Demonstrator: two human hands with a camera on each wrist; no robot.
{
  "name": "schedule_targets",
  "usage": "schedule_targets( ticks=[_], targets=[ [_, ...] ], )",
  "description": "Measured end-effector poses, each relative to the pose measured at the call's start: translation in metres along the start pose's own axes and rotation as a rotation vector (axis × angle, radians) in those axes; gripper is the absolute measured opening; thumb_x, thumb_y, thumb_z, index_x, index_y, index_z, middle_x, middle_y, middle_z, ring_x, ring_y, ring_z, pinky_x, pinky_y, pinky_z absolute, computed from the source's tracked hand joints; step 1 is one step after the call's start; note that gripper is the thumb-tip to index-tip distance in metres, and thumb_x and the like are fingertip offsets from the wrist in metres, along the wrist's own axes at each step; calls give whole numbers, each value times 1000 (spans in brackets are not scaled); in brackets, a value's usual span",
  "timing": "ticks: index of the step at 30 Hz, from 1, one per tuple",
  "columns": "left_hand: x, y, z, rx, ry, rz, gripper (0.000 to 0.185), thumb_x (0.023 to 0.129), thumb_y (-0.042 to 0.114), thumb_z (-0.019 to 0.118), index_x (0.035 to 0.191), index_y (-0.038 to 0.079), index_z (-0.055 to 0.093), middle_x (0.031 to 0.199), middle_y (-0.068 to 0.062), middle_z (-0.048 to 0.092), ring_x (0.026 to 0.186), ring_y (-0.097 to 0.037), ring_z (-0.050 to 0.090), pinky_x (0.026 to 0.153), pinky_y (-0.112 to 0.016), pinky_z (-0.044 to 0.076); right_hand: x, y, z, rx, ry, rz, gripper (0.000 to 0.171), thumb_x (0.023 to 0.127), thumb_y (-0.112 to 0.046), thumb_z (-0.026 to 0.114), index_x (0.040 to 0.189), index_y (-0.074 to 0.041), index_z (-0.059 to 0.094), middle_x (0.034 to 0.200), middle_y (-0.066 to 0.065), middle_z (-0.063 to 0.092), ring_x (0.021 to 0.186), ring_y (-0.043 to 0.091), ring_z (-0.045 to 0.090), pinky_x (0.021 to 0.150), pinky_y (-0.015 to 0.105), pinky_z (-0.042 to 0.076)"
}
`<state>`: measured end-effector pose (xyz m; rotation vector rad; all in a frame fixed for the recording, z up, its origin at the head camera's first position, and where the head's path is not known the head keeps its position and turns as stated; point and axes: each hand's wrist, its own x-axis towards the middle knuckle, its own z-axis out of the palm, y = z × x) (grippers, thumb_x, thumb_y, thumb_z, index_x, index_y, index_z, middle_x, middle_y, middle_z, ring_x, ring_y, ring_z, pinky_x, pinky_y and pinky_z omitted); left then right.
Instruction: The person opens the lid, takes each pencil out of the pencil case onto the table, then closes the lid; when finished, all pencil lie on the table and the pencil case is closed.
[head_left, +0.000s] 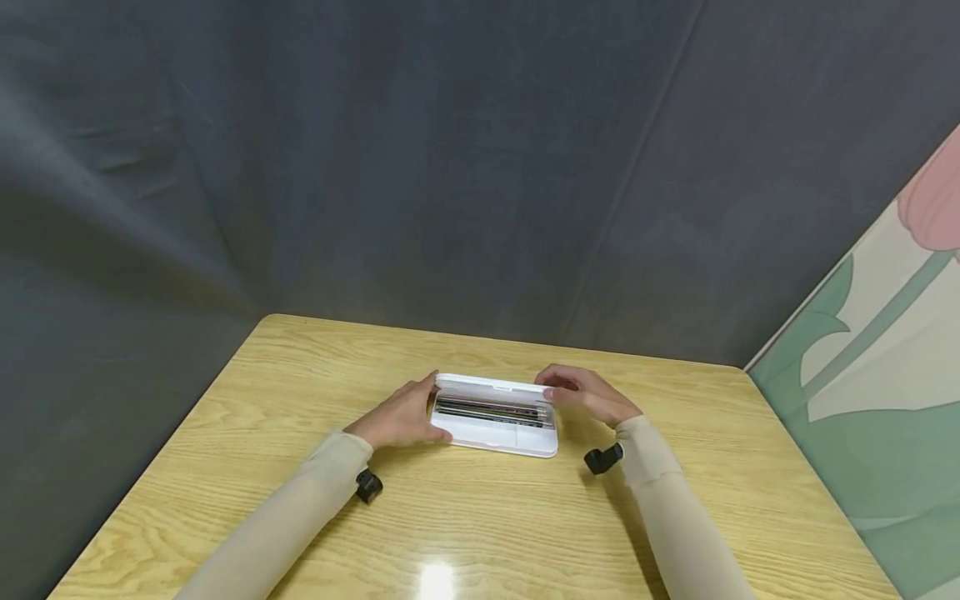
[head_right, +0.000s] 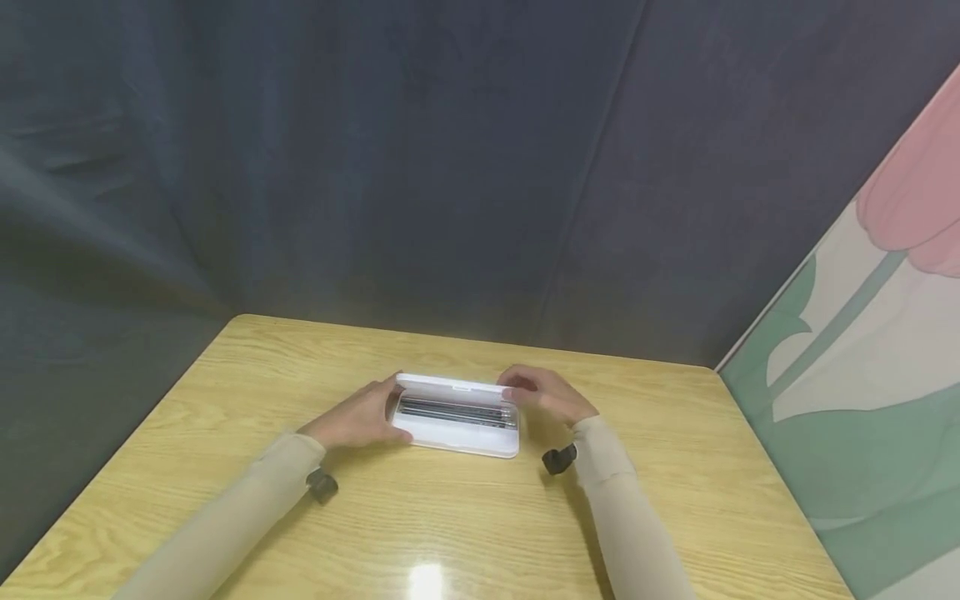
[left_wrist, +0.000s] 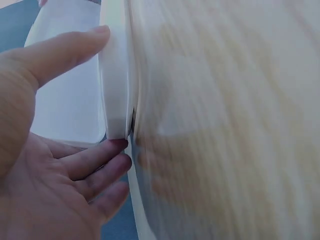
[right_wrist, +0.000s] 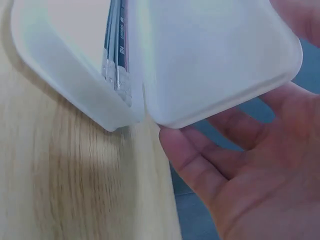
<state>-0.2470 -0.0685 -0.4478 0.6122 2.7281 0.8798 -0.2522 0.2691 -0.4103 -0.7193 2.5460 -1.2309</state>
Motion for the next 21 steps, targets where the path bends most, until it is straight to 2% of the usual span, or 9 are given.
schedule_targets(
  ticks=[7, 10, 15, 21],
  targets=[
    [-2, -5, 4, -69, 9, 3, 110, 66, 56, 78, 149, 11, 21, 143, -6, 43, 133, -27, 38, 108, -48, 35, 7, 17, -2, 290, 123, 110, 34, 94, -35, 53, 111, -6, 55, 110, 12, 57, 98, 26, 59, 92, 55, 47],
    [-3, -8, 5, -92, 7, 1, 101, 67, 55, 77, 145, 11, 30, 142, -7, 42, 133, -27, 38, 108, -48, 35, 11, 26, 0, 408, 206, 158, 38, 95, -34, 52, 110, 0, 52, 108, 14, 57, 91, 27, 65, 88, 54, 50],
    [-4, -13, 7, -107, 4, 4, 93, 68, 54, 77, 143, 15, 36, 143, -7, 41, 134, -26, 37, 108, -47, 35, 17, 38, 7, 485, 302, 221, 40, 95, -33, 52, 112, 3, 49, 105, 19, 58, 86, 28, 67, 83, 50, 54],
    [-2, -13, 4, -112, -5, 8, 94, 69, 56, 75, 145, 18, 34, 150, -5, 33, 140, -25, 29, 111, -47, 32, 23, 45, 9, 523, 370, 275, 28, 94, -20, 55, 111, 2, 49, 88, 5, 64, 79, 19, 68, 78, 41, 57]
  ],
)
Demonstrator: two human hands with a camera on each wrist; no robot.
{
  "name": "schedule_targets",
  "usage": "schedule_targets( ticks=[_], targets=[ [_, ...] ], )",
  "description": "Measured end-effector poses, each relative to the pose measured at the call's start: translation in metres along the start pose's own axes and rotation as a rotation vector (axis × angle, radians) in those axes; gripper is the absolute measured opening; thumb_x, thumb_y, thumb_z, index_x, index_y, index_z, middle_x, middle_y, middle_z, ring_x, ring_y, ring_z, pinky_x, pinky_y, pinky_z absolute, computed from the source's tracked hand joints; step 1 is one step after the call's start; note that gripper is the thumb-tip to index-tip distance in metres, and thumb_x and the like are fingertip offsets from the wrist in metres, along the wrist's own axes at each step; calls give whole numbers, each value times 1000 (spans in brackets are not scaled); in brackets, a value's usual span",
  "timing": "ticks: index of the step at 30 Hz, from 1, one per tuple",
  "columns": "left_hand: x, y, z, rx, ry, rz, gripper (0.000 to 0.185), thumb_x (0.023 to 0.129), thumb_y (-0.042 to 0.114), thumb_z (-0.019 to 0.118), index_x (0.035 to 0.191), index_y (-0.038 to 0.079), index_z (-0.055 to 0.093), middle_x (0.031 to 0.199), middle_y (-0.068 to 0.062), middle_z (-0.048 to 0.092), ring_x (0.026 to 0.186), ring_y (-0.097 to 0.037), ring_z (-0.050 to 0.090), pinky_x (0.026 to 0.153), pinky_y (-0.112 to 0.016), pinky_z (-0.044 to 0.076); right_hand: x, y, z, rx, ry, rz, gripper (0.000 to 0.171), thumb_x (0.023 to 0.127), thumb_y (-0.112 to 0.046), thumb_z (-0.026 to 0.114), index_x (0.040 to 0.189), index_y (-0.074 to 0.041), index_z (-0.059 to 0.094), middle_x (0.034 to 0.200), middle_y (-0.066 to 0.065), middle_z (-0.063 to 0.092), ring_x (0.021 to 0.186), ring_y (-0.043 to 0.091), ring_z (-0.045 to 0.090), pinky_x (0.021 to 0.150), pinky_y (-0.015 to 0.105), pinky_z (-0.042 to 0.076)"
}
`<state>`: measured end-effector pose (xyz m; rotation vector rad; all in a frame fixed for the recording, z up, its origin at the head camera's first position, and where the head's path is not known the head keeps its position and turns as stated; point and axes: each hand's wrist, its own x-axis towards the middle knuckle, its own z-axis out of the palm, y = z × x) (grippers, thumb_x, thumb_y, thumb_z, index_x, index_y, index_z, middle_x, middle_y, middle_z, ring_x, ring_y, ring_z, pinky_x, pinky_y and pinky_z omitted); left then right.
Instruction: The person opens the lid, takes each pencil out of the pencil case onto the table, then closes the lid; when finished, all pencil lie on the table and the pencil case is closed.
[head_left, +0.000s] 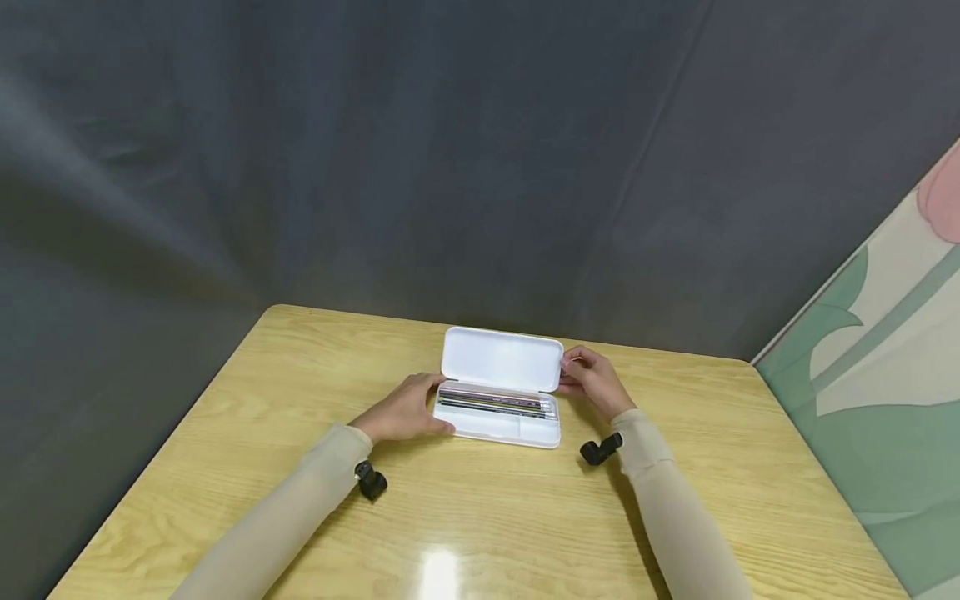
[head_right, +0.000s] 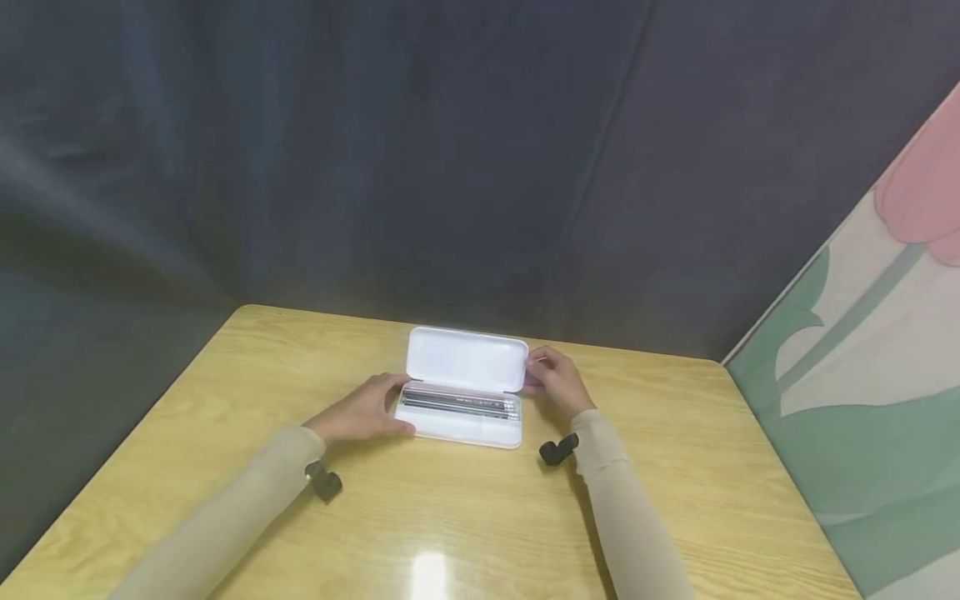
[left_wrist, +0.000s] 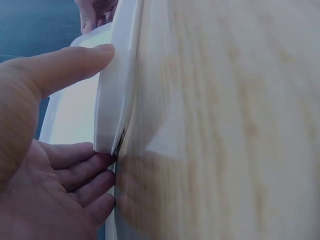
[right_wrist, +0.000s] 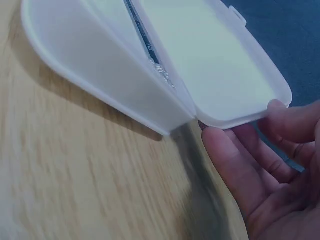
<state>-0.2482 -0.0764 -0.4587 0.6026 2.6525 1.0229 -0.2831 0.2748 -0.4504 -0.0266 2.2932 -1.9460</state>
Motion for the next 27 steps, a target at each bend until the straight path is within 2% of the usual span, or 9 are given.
schedule_targets(
  ticks=[8, 17, 27],
  targets=[
    [1, 4, 1, -7, -1, 2, 93, 68, 55, 77, 143, 18, 37, 148, -4, 36, 139, -25, 31, 111, -46, 32, 2, 6, -1, 14, 56, 50, 14, 94, -12, 55, 105, -3, 52, 81, 1, 64, 75, 15, 68, 73, 35, 58],
    [-2, 6, 2, 31, 28, 65, 89, 69, 45, 79, 141, 13, 39, 144, -1, 38, 135, -23, 37, 111, -41, 34, 0, 6, 0, 38, 43, 48, 25, 92, -15, 58, 109, 2, 50, 82, 2, 66, 76, 17, 68, 72, 35, 58],
    [-3, 6, 2, 28, 16, 61, 87, 68, 45, 80, 140, 15, 41, 144, 1, 39, 135, -23, 38, 110, -43, 35, -4, 6, 1, 28, 38, 38, 25, 92, -13, 58, 111, 2, 51, 85, 0, 63, 78, 17, 67, 78, 39, 57]
  ],
)
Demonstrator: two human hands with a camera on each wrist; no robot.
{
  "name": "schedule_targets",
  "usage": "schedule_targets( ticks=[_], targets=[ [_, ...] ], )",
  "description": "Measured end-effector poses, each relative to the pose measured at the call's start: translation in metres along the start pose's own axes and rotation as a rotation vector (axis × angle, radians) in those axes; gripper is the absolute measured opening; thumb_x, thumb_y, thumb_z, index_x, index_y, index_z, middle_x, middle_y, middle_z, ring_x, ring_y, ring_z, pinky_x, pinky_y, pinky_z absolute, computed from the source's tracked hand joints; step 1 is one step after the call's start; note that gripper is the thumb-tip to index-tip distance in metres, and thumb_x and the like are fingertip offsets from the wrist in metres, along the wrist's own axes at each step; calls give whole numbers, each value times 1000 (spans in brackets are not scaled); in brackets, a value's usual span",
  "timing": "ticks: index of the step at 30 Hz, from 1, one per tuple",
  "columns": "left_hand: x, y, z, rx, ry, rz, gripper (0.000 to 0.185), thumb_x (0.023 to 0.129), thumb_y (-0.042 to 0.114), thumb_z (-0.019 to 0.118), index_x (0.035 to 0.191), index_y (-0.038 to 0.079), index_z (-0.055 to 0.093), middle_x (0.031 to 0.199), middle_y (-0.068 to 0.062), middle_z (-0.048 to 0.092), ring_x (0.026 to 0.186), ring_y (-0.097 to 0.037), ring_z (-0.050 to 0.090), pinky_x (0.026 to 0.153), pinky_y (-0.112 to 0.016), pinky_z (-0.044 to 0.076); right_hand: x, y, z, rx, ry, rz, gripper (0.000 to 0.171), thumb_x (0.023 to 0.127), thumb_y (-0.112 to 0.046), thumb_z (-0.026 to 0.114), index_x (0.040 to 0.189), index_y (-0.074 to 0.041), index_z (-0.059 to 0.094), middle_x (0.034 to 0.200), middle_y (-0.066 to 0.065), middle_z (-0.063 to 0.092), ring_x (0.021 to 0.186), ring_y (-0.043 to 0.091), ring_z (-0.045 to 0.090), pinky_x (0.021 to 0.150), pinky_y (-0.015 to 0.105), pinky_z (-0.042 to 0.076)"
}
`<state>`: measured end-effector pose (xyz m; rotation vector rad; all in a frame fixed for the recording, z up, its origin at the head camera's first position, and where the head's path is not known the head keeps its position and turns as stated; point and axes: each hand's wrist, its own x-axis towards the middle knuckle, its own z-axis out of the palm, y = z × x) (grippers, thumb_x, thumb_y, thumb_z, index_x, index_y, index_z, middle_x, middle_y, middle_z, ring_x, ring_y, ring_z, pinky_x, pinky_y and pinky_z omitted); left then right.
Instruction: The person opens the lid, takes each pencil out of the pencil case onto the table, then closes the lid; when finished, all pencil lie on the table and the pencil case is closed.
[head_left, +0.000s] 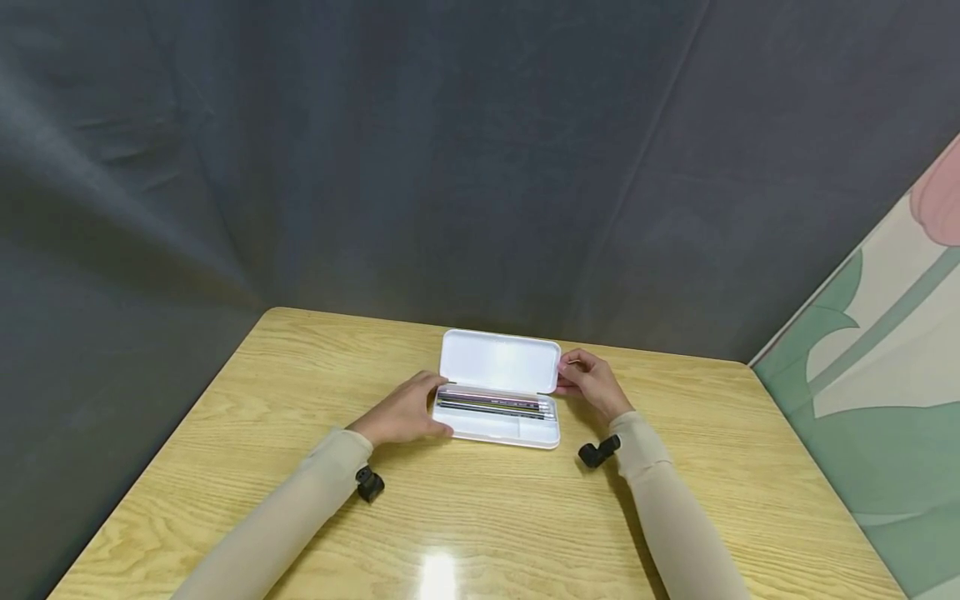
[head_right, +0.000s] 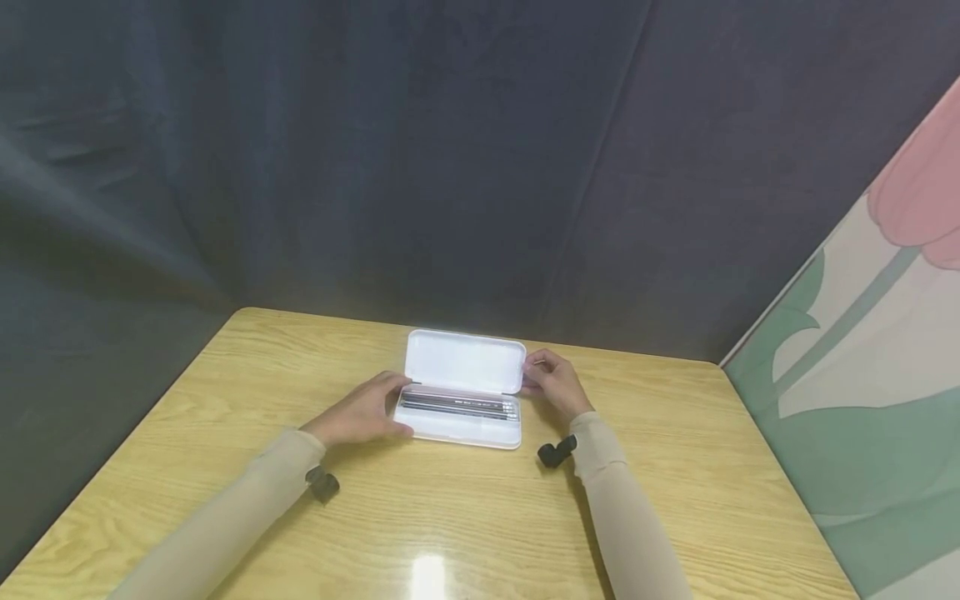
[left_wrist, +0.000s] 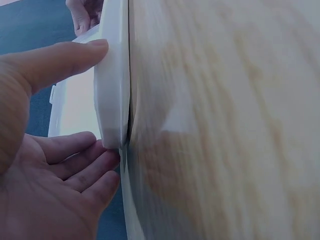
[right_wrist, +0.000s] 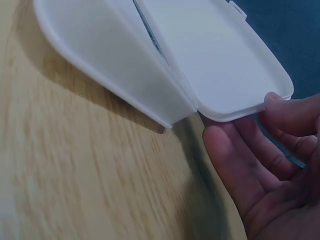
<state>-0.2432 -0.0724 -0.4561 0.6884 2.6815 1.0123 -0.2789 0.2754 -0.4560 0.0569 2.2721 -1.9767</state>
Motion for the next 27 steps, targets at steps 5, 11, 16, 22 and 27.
schedule_targets(
  ticks=[5, 11, 16, 22, 27],
  targets=[
    [0, 0, 1, 30, -6, -1, 88, 69, 45, 79, 141, 15, 40, 144, 0, 39, 134, -24, 38, 109, -43, 36, -10, -11, 0, -103, 160, -164, 26, 87, -13, 65, 108, 1, 57, 92, 6, 62, 83, 15, 67, 78, 31, 57],
    [0, 2, 0, 47, -4, -3, 88, 69, 43, 80, 141, 14, 40, 143, -2, 39, 133, -24, 39, 109, -42, 36, -32, -39, 13, -176, 274, -456, 28, 84, -17, 69, 108, -3, 62, 105, 17, 66, 90, 8, 66, 77, 16, 53],
    [0, 3, 1, 64, 2, 4, 87, 69, 43, 79, 141, 13, 40, 142, -2, 40, 132, -24, 40, 108, -42, 37, -46, -50, 32, -130, 5, -526, 37, 85, -11, 67, 118, 2, 57, 114, 23, 61, 103, 20, 63, 85, 19, 52],
    [0, 4, 1, 78, 21, 5, 86, 68, 42, 80, 140, 13, 41, 140, -1, 42, 131, -22, 42, 108, -40, 37, -53, -47, 52, -330, -165, -415, 32, 83, 0, 67, 114, 3, 61, 109, 22, 64, 101, 39, 62, 84, 24, 54],
    [-1, 6, 0, 74, 17, 1, 87, 68, 42, 80, 140, 13, 41, 142, -2, 40, 133, -22, 40, 110, -40, 35, -42, -21, 59, -536, -194, -333, 27, 80, -3, 71, 105, -10, 66, 100, 6, 69, 91, 19, 65, 80, 27, 54]
  ],
)
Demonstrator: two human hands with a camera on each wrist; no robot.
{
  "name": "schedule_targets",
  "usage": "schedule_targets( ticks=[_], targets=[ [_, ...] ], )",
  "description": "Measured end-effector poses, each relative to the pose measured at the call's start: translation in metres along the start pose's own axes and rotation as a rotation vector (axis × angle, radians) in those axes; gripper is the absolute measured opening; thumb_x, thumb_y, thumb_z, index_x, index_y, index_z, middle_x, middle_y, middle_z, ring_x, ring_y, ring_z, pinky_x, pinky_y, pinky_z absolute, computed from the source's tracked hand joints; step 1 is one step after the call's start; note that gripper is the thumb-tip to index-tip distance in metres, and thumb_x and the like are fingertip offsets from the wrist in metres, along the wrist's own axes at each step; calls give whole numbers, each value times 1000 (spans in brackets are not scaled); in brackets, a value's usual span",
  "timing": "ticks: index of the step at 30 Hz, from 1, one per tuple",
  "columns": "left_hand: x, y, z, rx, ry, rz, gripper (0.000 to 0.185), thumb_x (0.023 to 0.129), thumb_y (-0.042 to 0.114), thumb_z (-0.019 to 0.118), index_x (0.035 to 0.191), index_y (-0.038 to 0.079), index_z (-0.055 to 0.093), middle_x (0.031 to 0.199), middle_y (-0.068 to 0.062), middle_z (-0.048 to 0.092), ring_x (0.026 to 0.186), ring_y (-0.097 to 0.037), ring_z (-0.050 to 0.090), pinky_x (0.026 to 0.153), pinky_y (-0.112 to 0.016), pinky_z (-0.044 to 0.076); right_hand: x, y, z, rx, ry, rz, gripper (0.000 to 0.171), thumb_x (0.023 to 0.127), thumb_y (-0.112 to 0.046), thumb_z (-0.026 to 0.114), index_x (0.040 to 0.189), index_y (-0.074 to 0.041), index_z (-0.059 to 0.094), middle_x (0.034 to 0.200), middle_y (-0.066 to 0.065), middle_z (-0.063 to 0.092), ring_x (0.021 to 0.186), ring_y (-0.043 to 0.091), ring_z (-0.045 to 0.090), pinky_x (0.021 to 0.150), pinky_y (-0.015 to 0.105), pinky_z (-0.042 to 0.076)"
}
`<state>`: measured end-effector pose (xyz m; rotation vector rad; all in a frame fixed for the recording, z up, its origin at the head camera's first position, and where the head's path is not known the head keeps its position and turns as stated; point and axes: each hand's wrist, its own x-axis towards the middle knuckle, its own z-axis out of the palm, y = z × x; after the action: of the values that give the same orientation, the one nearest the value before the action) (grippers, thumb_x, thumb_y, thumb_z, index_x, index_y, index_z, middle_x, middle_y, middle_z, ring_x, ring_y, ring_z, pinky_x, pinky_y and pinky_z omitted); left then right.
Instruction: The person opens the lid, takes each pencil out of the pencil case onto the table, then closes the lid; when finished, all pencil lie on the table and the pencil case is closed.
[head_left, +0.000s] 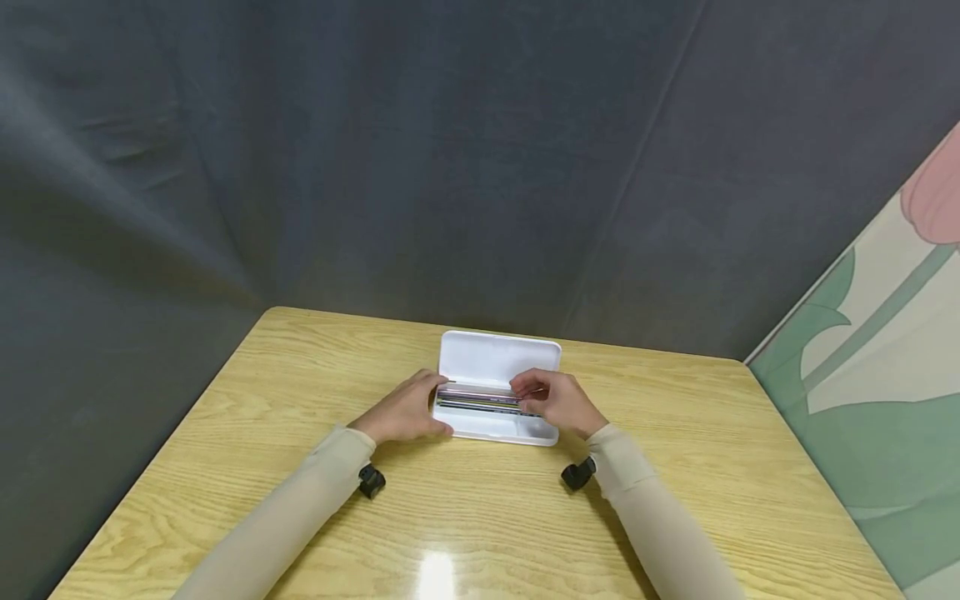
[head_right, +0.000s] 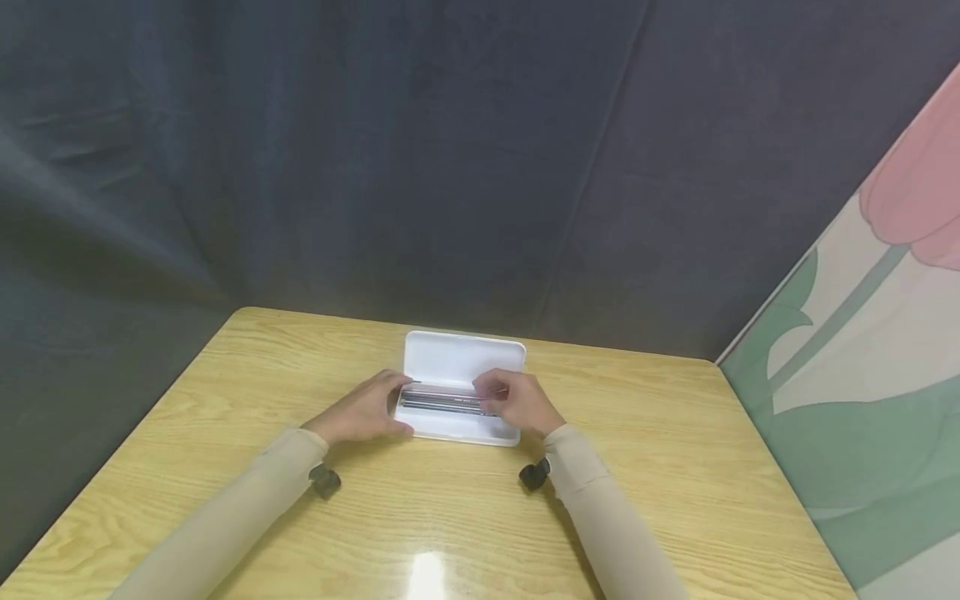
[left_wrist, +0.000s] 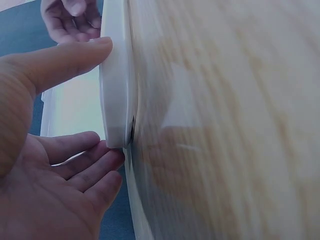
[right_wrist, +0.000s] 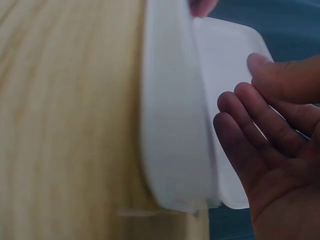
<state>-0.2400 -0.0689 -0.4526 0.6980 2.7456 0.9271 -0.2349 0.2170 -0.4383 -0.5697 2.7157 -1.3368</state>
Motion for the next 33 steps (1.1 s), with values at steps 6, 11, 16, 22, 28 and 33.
schedule_targets(
  ticks=[6, 11, 16, 22, 28, 33],
  targets=[
    [0, 0, 0, 0, -6, -9, 87, 69, 42, 80, 141, 14, 40, 144, -3, 38, 134, -24, 38, 110, -41, 34, 9, 18, 11, -93, 27, -27, 28, 78, -2, 73, 100, -18, 67, 95, -2, 68, 84, 10, 64, 74, 22, 53],
    [0, -1, 1, 1, -15, -9, 87, 70, 43, 79, 142, 14, 39, 145, -3, 38, 134, -24, 38, 110, -42, 35, 11, 20, 16, -175, 61, -60, 30, 76, 1, 73, 98, -18, 67, 94, -4, 69, 84, 7, 64, 74, 21, 53],
    [-1, -1, 1, 6, -14, -5, 87, 70, 43, 79, 141, 14, 40, 143, -2, 39, 133, -23, 39, 110, -41, 35, 12, 20, 18, -208, 63, -70, 27, 76, 0, 73, 95, -19, 68, 91, -6, 69, 82, 6, 64, 74, 22, 53],
    [-2, 0, 1, 6, -4, 2, 86, 69, 42, 80, 140, 12, 41, 141, -2, 41, 132, -23, 41, 110, -41, 35, 13, 20, 20, -287, 37, -56, 25, 78, -4, 73, 90, -25, 69, 83, -12, 66, 76, 3, 60, 70, 20, 50],
    [-2, -1, 0, 3, -4, 6, 86, 70, 43, 79, 141, 13, 40, 140, -2, 42, 131, -23, 41, 109, -41, 36, 13, 19, 21, -283, 19, -103, 27, 77, 1, 71, 87, -24, 66, 81, -9, 65, 74, 5, 57, 68, 20, 49],
    [-1, -1, 0, 10, -7, 11, 87, 70, 45, 79, 141, 13, 40, 140, -1, 42, 131, -23, 42, 109, -41, 37, 12, 17, 20, -260, 36, -88, 27, 77, 1, 71, 85, -24, 67, 79, -9, 64, 72, 5, 57, 64, 19, 49]
  ],
)
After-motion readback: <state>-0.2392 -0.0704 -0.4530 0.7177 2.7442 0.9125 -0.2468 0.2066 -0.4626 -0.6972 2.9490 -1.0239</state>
